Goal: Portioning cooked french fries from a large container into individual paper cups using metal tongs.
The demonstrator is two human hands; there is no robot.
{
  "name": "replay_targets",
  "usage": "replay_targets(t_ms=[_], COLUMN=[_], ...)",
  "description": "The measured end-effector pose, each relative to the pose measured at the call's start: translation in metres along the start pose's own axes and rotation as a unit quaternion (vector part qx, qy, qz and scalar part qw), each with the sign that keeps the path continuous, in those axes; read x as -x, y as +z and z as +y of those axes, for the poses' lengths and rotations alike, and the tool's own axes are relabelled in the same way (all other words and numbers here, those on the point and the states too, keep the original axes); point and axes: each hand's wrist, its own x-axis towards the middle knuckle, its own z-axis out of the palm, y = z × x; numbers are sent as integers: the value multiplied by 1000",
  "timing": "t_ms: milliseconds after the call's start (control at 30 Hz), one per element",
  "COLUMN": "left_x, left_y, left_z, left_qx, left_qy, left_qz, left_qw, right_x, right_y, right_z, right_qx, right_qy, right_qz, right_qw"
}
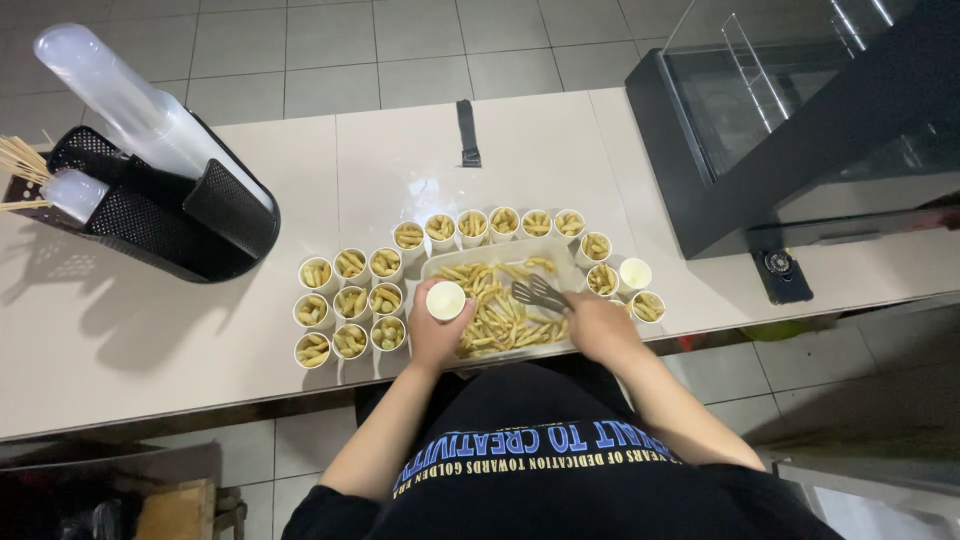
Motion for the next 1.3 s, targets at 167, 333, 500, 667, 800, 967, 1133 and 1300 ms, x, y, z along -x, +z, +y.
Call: replay_targets(t_ms=[167,333,500,667,800,967,1133,1300], left_x=[-15,-13,-11,-10,-10,-9,-7,-6], left_y=[11,14,12,12,13,12,11,12], left_z=[-10,-15,-11,-11,-13,-10,-5,-15], left_qx=[72,28,-28,-15,-31,-36,2,31], left_qy=[-55,-6,-16,10,23,38,29,33], left_qz=[21,30,10,14,26,25,9,8], left_qw=[996,999,999,1000,999,998,1000,999], right_x=[-13,-20,-21,-58,-79,-81,-91,-92], right_y=[-8,-1,2,78,133,140,157,145], right_z=[28,23,-13,-4,0,1,19,23], right_qx=[34,20,19,-13,-110,-161,-230,-268], right_qy=[35,19,-7,-116,-122,-117,-108,-87], right_qz=[-89,-110,-170,-194,-206,-196,-179,-173], right_qw=[995,994,985,974,965,960,951,944])
